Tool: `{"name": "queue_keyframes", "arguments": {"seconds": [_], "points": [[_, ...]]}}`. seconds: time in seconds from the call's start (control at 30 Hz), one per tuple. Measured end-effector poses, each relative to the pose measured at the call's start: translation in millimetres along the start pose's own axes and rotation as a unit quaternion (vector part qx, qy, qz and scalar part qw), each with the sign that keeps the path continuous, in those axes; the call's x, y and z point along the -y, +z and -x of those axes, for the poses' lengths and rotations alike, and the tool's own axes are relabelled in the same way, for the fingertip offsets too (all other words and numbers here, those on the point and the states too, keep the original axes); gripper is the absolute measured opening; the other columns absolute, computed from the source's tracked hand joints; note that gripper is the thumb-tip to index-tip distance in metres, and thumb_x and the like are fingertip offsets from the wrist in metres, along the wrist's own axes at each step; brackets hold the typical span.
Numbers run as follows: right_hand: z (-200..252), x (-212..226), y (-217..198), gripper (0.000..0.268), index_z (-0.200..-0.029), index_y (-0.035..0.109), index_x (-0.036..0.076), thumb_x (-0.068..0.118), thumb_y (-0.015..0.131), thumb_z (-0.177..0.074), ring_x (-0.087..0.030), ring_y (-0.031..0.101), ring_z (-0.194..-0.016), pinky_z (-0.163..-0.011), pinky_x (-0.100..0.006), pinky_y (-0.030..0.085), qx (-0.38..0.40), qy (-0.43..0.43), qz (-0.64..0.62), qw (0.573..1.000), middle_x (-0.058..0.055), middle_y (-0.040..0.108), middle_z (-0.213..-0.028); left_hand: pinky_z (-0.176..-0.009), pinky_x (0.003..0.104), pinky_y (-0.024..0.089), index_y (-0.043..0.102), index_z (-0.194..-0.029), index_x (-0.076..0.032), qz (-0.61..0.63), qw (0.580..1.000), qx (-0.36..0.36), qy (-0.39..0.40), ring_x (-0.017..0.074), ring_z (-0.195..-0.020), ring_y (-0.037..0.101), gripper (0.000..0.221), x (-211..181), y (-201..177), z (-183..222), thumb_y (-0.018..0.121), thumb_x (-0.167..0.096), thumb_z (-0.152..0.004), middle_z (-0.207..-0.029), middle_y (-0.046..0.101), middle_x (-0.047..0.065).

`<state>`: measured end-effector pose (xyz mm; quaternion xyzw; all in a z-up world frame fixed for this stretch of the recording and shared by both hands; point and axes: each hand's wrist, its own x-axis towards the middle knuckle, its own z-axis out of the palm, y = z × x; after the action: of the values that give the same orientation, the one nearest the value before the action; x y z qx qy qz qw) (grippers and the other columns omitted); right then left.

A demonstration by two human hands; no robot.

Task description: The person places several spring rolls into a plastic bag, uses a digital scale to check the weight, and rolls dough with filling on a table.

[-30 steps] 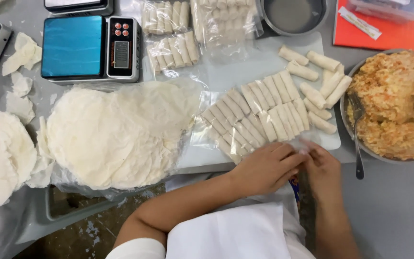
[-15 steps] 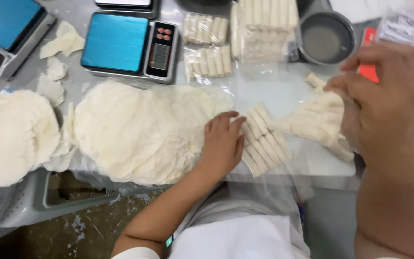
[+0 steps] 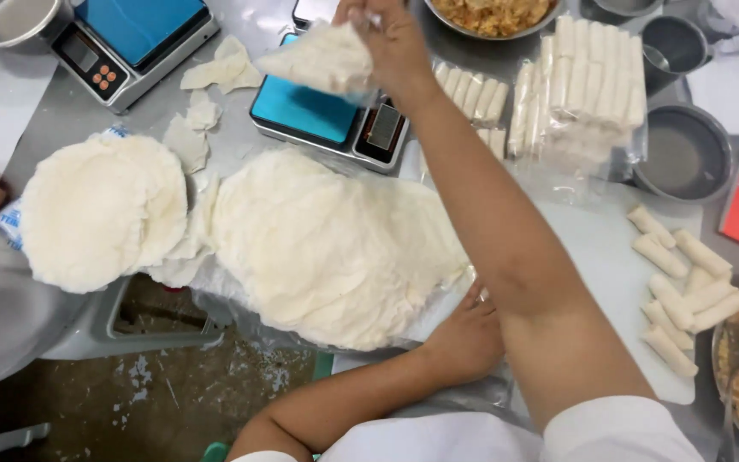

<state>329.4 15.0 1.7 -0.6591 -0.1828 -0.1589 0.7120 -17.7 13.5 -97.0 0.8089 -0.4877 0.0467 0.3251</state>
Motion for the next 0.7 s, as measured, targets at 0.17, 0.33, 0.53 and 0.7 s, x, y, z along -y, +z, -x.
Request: {"name": "queue_keyframes", "arguments": {"seconds": [0.17, 0.33, 0.53, 0.7], "points": [[40.5, 8.8, 1.2, 0.023, -0.107, 0.074, 0.025, 0.008, 0.057, -0.105, -0.028, 0.037, -0.145, -0.121, -0.051, 0.033, 0.206, 0.132, 0.199, 0.949, -0.005, 0.046, -0.145, -0.128, 0.071, 0.012, 0.059, -0.134, 0.002, 0.067, 0.994, -0.024, -0.080, 0.0432, -0.143, 0.038, 0.061, 7.7, -3.9, 0.9, 0.057, -0.002, -0.073, -0.140, 0.052, 0.023], [88.4, 85.4, -71.2, 0.044, -0.141, 0.059, 0.013, 0.013, 0.066, -0.097, -0.033, 0.045, -0.132, -0.109, -0.048, 0.035, 0.254, 0.144, 0.451, 0.843, -0.015, 0.050, -0.137, -0.123, 0.060, 0.023, 0.060, -0.136, -0.007, 0.024, 0.985, -0.088, -0.143, 0.0348, -0.141, 0.045, 0.047, 9.0, -20.3, -2.4, 0.050, -0.002, -0.090, -0.134, 0.058, 0.013], [191.2, 153.1, -169.0, 0.041, -0.103, 0.066, 0.010, 0.042, 0.041, -0.107, -0.032, 0.068, -0.097, -0.083, -0.045, 0.052, 0.268, 0.442, 0.647, 0.561, -0.011, 0.072, -0.102, -0.091, 0.047, 0.044, 0.056, -0.140, -0.007, -0.052, 0.989, -0.025, -0.137, 0.0344, -0.098, 0.058, 0.060, 9.4, -65.2, -15.2, 0.059, 0.001, -0.080, -0.108, 0.061, 0.011], [259.9, 189.7, -176.5, 0.069, -0.131, 0.064, 0.020, 0.064, 0.070, -0.078, -0.029, 0.072, -0.102, -0.086, -0.039, 0.049, 0.152, 0.605, 0.517, 0.587, -0.009, 0.079, -0.110, -0.077, 0.046, 0.048, 0.057, -0.128, -0.008, -0.082, 0.979, 0.073, -0.169, 0.0339, -0.092, 0.062, 0.060, 27.3, -93.7, -36.0, 0.064, 0.007, -0.070, -0.101, 0.064, 0.011]]}}
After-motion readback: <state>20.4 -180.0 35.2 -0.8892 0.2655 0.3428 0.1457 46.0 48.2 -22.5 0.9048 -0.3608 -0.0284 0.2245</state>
